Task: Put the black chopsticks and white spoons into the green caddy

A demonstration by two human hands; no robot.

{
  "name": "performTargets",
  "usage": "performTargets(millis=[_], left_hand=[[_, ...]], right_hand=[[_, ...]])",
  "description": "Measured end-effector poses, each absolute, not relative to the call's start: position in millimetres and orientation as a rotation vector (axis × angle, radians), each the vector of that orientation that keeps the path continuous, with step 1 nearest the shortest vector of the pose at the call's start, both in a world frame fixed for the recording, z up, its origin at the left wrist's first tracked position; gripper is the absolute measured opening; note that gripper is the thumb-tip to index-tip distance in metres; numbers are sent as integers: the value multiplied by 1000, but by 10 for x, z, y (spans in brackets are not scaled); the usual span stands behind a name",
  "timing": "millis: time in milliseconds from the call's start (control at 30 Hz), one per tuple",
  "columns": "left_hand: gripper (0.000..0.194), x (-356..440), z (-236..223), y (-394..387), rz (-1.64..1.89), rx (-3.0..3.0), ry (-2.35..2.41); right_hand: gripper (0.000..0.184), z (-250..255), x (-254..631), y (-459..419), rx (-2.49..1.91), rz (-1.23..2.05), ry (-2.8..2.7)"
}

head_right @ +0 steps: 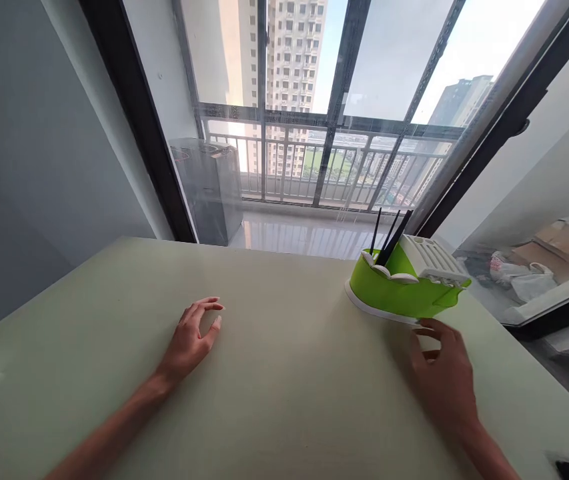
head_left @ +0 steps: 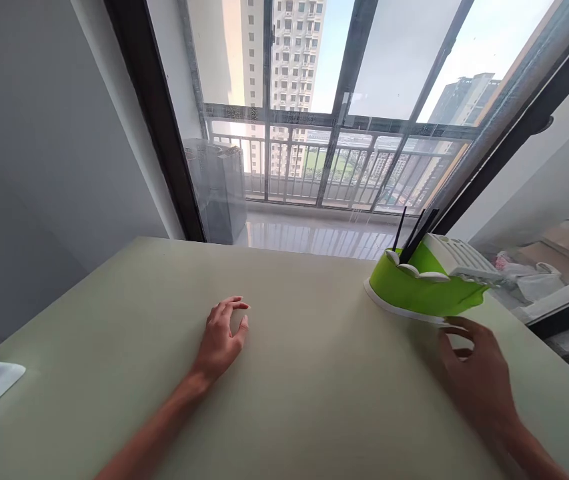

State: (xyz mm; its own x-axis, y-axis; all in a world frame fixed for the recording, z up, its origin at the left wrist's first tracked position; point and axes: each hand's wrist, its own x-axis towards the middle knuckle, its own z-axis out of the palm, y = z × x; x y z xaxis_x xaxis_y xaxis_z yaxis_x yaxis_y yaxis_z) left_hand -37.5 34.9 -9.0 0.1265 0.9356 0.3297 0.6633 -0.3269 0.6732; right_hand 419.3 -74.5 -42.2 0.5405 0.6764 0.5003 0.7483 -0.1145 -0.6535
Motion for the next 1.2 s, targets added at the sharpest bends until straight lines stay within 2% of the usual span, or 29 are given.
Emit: performTargets(millis=[133,233,400,500,1200], left_hand=[[23,-289,65,262,1135,1738,1375],[22,-204,130,175,1183,1556,1271],[20,-105,119,76,780,1669,1169],[19,-75,136,57,661,1781,1170],[19,-55,166,69,551,1936,1204]], right_hand=[[32,-475,3493,-697,-1777,447,-1297],[28,-381,3056,-539,-1709,622,-1313],[22,-264,2689,-364,-1645,655,-1517],[19,-271,2674,-362,-1611,673,-1576],[18,-257,2693,-398,-1568,699,-1595]])
